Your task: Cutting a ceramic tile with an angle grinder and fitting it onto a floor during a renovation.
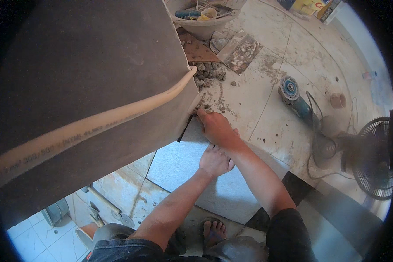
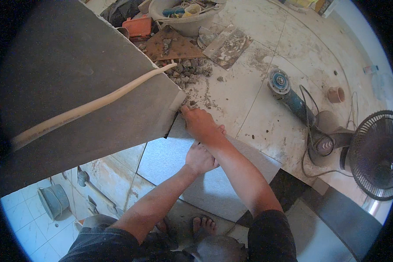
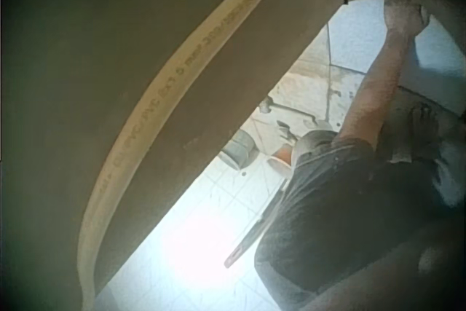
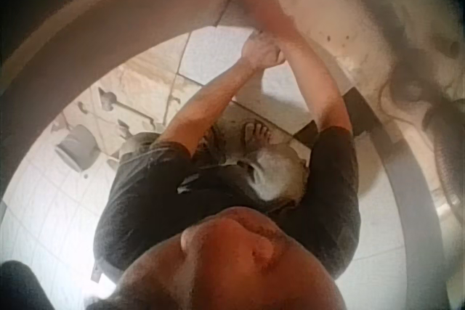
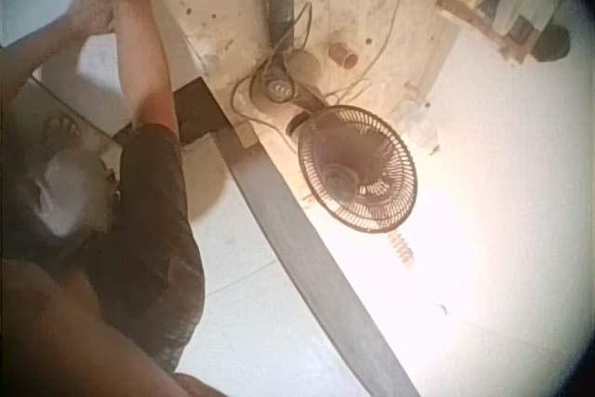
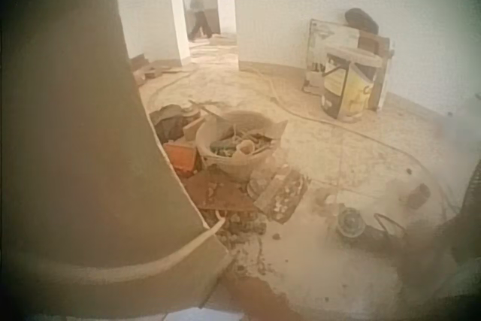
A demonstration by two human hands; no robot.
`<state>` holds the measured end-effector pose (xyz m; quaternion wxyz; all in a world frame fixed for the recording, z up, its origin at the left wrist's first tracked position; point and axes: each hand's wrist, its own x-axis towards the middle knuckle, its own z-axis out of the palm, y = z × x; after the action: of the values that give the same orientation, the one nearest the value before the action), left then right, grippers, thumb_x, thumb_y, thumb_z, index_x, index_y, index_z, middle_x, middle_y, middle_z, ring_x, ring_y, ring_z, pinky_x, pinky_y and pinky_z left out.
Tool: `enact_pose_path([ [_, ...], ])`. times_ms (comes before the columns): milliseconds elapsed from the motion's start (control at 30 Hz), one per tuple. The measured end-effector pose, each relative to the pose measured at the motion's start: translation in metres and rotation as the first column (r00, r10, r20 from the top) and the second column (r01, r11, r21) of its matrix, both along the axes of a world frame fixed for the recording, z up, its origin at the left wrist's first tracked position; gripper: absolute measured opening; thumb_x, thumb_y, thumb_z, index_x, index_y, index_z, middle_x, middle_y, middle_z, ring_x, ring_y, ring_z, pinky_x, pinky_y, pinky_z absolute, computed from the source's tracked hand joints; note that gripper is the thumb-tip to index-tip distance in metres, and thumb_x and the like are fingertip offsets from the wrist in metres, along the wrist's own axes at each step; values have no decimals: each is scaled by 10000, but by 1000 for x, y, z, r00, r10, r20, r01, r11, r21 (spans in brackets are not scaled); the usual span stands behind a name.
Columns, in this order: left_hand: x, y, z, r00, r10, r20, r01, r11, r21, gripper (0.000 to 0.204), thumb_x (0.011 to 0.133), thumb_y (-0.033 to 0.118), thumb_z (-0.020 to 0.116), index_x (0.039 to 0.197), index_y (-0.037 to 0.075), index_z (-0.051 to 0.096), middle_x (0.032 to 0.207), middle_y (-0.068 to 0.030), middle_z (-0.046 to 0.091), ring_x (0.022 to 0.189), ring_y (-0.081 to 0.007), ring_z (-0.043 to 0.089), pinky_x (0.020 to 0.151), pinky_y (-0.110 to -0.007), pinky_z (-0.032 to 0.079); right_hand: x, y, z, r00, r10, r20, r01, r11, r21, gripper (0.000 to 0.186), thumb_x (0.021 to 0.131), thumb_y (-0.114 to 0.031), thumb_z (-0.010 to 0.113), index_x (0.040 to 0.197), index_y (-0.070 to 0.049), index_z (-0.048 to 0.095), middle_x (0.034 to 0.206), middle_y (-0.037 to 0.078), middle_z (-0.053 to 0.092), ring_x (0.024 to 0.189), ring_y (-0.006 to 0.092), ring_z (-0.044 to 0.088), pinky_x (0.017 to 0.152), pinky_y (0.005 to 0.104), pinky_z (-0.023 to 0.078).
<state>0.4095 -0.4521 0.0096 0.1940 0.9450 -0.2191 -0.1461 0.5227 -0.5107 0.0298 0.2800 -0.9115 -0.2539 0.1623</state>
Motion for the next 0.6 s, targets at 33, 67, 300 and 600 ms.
enact_pose_path([
  [33,2,-1,6,995,-12,-104,17,999,47,749,936,433,437,1589,91,304,1671,-70,274,1491,-218,345,1194,-437,296,0,-1,0,1000,4,7,-4,1000,26,236,870,-52,584,1105,-42,561,845,220,686,813,422,707,675,511,572],
  [67,4,-1,9,978,-20,-207,40,995,91,748,937,437,437,1587,91,308,1671,-70,275,1489,-217,350,1194,-432,298,0,-1,0,1000,4,9,-5,1000,26,236,870,-52,584,1105,-42,561,845,220,686,813,422,707,675,511,572],
  [300,1,-5,6,986,56,-159,-70,994,-89,776,922,434,527,1577,74,320,1644,-106,320,1498,-266,332,1208,-426,288,-9,9,12,984,45,173,-16,986,-165,142,874,-106,614,984,-22,582,758,173,696,738,338,732,608,458,581],
  [600,-11,8,-17,974,116,196,-49,948,-314,492,901,350,566,1321,102,634,1286,-92,685,1092,-279,681,960,-412,513,-2,17,24,963,132,235,-72,966,-247,102,875,-119,608,917,-33,641,731,135,714,703,291,743,574,407,582],
])
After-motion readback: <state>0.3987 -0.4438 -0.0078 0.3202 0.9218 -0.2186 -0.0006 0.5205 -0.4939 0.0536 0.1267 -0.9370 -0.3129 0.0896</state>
